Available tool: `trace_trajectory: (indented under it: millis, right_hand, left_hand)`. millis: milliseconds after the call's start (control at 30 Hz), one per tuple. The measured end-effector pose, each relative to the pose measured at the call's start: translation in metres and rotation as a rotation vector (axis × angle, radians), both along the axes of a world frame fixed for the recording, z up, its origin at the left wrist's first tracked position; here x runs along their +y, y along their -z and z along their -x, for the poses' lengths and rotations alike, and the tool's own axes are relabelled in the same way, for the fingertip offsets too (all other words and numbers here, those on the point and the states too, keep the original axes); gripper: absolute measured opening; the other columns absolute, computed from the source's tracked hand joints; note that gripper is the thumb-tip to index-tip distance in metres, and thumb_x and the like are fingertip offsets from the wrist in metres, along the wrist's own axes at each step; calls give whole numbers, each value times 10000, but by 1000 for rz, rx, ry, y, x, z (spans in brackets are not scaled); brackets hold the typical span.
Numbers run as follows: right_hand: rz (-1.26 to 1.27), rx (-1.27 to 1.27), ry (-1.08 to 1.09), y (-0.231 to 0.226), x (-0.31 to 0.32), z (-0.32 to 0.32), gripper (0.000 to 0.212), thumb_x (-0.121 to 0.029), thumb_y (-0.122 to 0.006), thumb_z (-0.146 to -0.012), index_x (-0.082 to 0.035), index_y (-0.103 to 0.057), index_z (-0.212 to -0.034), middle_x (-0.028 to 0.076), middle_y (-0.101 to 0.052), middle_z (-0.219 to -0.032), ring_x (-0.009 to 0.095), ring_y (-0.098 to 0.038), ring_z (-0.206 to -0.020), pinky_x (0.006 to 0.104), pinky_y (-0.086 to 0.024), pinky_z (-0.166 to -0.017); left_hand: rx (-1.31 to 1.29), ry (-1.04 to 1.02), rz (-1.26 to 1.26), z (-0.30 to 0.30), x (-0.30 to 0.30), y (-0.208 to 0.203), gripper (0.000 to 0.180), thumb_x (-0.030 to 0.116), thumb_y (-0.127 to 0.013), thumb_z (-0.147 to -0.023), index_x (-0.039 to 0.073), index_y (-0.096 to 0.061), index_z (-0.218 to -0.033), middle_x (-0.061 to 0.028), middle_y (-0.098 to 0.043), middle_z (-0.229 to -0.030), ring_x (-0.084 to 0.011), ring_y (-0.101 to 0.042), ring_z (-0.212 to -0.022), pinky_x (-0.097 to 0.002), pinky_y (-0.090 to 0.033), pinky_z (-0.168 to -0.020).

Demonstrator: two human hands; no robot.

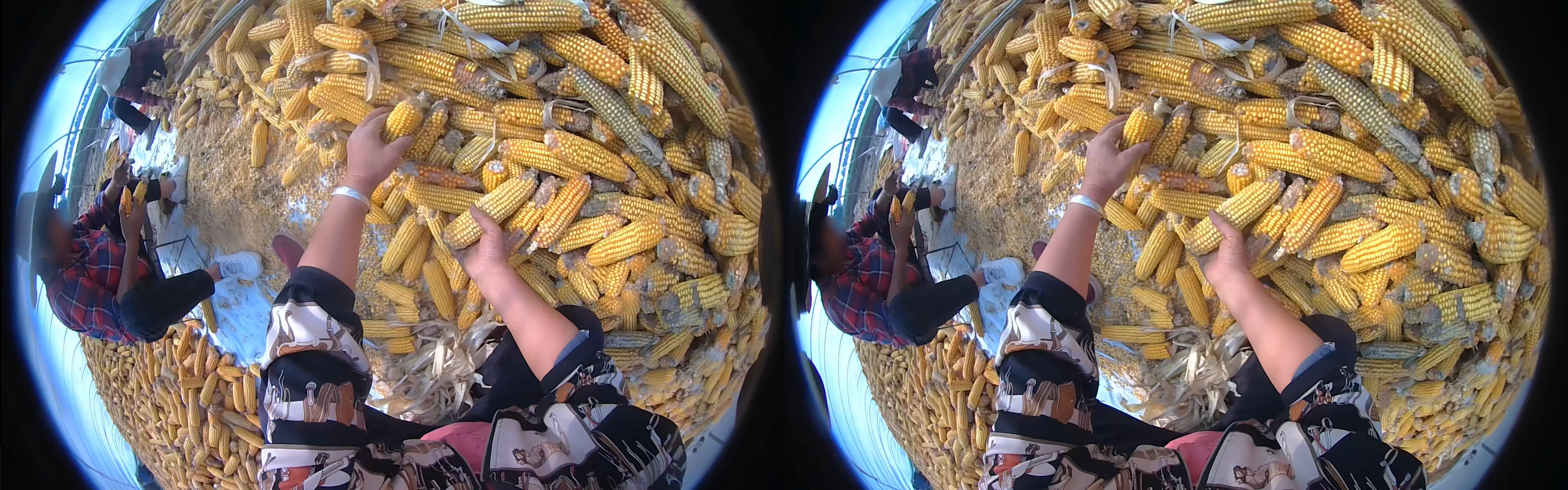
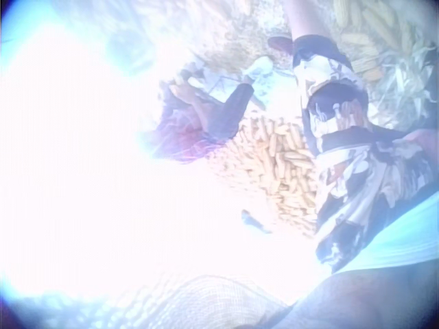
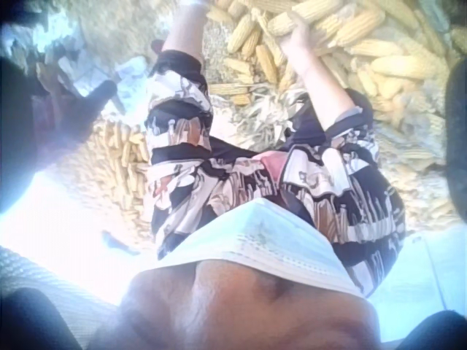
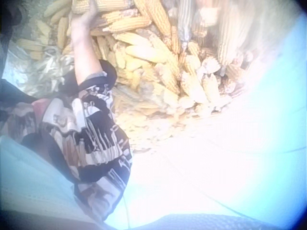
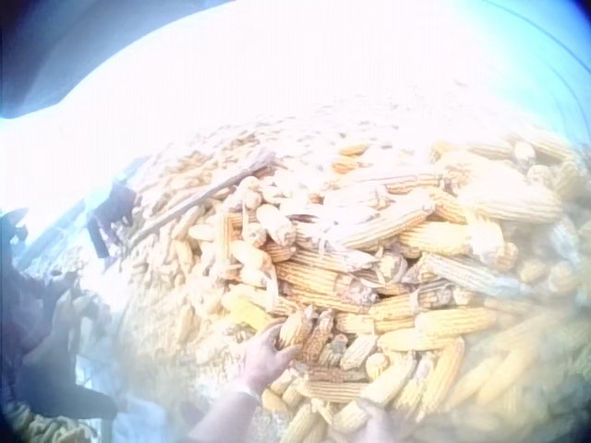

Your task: The person sits on a tarp and shucks corn cobs by hand, removing the husks and silk. The person places the shucked cobs to the side and discards the husks. Another person is visible nearby also shucking corn.

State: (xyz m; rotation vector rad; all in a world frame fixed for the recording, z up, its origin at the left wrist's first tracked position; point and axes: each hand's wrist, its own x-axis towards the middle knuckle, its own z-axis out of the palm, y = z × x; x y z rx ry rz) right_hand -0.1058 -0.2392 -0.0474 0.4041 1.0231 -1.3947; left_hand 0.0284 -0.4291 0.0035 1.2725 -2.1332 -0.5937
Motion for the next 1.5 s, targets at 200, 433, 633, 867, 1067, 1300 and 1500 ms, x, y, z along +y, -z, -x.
trace_trajectory:
  millis: [200, 433, 633, 867, 1067, 1300, 1500]
  right_hand:
    - [63, 25, -12, -2, -2, -2, 727, -255, -752, -729, -41, -381, -1317, 184, -399, -1343, 324, -410, -1230, 523, -328, -1076]
    - [142, -119, 9, 7, -8, 1, 676, -240, -714, -777, -5, -383, -1318, 173, -494, -1283, 320, -449, -1239, 522, -231, -1145]
    - [99, -61, -4, -1, -8, 1, 714, -243, -726, -744, -20, -384, -1330, 162, -505, -1269, 318, -474, -1215, 533, -290, -1120]
    - [264, -19, 12, -4, 0, 32, 697, -273, -731, -715, -52, -435, -1305, 136, -515, -1275, 343, -479, -1207, 631, -373, -1029]
    - [206, 1, -24, 1, 2, 42, 692, -263, -713, -716, -55, -435, -1314, 147, -527, -1275, 352, -480, -1215, 655, -340, -1040]
    - [226, -37, -72, -1, 7, 45, 697, -265, -714, -700, -86, -441, -1315, 138, -519, -1291, 373, -461, -1236, 693, -300, -1041]
    - [207, -16, -196, -13, 15, 44, 665, -266, -707, -691, -90, -481, -1291, 140, -555, -1248, 360, -504, -1182, 676, -335, -1017]
  left_hand:
    - [-287, -82, -99, 14, 7, -4, 869, 371, -801, -634, -45, -482, -1327, -212, -496, -1295, -375, -542, -1150, -399, -444, -1003]
    - [-333, -136, -96, 1, 6, 25, 673, 300, -776, -710, -58, -523, -1221, -228, -525, -1222, -349, -579, -1083, -425, -480, -932]
    - [162, -190, -613, -19, 27, 59, 530, 240, -773, -764, -38, -576, -1171, -136, -683, -1006, -252, -659, -912, -363, -502, -859]
    - [342, 172, -981, -14, 3, 32, 808, 246, -810, -710, -85, -455, -1356, -130, -594, -1282, -274, -506, -1234, -383, -316, -1100]
    - [-146, 177, -1000, -10, 0, 37, 1003, 418, -833, -656, -152, -390, -1352, -240, -473, -1381, -349, -392, -1334, -408, -308, -1109]
    - [511, -133, -1129, -56, 70, 81, 540, 368, -734, -791, 10, -597, -1172, -93, -645, -1123, -233, -592, -1039, -353, -398, -971]
    - [1081, 78, -1293, -64, 112, 60, 372, 329, -588, -910, 23, -612, -1121, -86, -677, -1006, -196, -644, -943, -344, -513, -859]
